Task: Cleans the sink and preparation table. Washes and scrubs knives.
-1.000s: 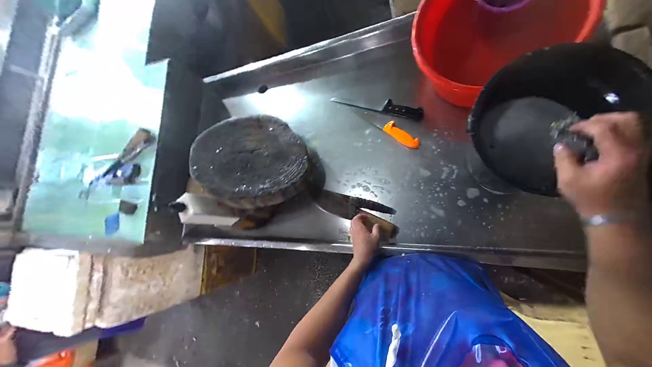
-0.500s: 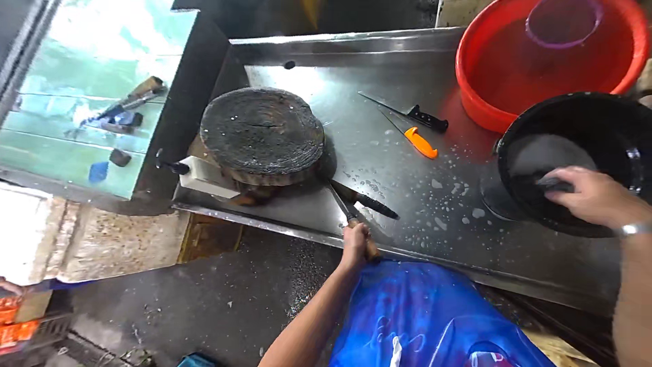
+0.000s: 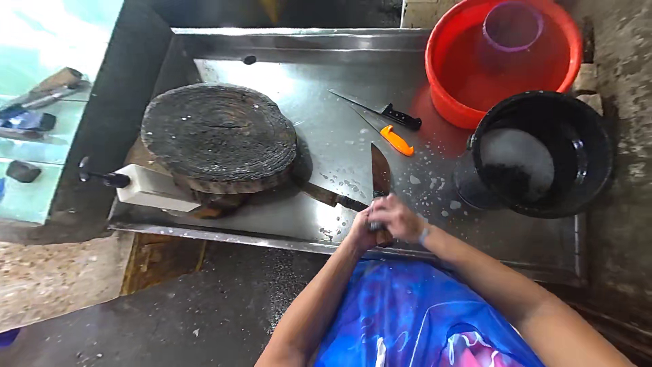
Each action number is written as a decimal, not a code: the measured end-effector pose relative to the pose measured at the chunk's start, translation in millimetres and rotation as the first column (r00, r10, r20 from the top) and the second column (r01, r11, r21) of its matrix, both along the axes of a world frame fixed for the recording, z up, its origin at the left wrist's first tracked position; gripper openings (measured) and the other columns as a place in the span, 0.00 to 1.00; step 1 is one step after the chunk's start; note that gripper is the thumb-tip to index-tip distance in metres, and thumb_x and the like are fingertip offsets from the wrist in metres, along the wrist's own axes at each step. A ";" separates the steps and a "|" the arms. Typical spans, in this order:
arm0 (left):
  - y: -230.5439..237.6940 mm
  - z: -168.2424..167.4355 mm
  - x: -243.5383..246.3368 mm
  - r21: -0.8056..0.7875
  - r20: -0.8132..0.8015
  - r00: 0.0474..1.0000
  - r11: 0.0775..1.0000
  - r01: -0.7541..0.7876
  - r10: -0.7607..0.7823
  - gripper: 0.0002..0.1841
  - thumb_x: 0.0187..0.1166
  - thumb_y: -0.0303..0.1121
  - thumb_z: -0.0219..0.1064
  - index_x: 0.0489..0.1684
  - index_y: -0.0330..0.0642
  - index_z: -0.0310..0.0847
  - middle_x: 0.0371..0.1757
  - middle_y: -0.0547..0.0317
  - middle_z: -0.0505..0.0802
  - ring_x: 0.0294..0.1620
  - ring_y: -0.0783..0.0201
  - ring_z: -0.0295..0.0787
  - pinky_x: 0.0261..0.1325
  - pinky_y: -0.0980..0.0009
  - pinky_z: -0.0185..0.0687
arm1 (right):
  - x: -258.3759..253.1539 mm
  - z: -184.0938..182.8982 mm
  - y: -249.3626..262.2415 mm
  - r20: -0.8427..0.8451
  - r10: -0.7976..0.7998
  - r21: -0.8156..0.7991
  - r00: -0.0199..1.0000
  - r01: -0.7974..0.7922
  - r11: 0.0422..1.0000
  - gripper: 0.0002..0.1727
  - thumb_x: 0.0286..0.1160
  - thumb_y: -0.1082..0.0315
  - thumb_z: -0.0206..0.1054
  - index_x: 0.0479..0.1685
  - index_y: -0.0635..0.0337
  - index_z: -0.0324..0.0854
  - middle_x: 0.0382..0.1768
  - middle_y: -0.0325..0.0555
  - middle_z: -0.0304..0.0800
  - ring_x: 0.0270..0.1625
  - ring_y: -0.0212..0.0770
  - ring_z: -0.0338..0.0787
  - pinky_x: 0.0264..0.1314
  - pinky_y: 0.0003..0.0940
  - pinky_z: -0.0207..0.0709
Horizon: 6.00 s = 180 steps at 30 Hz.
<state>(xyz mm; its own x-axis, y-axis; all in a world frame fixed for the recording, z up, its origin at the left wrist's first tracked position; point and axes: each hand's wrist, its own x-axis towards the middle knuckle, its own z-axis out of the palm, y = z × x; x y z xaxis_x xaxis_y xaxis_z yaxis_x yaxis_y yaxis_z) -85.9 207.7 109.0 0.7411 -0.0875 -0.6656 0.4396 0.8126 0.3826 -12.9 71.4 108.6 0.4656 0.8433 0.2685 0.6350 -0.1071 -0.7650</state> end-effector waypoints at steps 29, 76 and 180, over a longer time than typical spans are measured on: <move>56.5 -23.5 11.6 0.126 -0.072 0.994 0.988 0.093 -0.085 0.24 0.94 0.50 0.43 0.54 0.46 0.85 0.35 0.60 0.93 0.34 0.68 0.91 0.38 0.70 0.88 | -5.9 -10.8 31.7 0.113 0.004 0.028 0.994 -0.007 1.000 0.16 0.78 0.75 0.63 0.54 0.52 0.94 0.54 0.52 0.93 0.62 0.50 0.89 0.71 0.47 0.81; 67.5 -5.7 -20.5 -0.187 0.010 0.996 0.978 -0.091 0.094 0.31 0.93 0.53 0.34 0.54 0.41 0.81 0.35 0.51 0.90 0.34 0.59 0.89 0.40 0.63 0.87 | 10.0 3.8 59.1 0.094 -0.149 0.140 0.984 0.135 0.981 0.13 0.75 0.74 0.66 0.47 0.53 0.96 0.52 0.50 0.93 0.63 0.49 0.87 0.73 0.47 0.79; 45.7 8.0 7.6 0.076 -0.172 0.983 0.995 0.071 -0.057 0.39 0.86 0.71 0.33 0.49 0.45 0.80 0.30 0.52 0.89 0.27 0.59 0.86 0.29 0.64 0.83 | -3.6 -16.1 20.2 -0.018 -0.202 0.192 0.979 0.201 0.961 0.13 0.73 0.75 0.67 0.50 0.56 0.95 0.51 0.52 0.91 0.61 0.49 0.87 0.71 0.45 0.81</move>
<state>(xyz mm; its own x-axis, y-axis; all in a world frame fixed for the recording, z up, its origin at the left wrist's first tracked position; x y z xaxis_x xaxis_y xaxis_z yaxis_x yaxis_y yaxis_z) -78.4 253.4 117.0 0.6113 -0.0714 -0.7882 0.5543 0.7495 0.3620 -16.5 91.6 92.5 0.6199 0.6646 0.4172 0.6168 -0.0841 -0.7826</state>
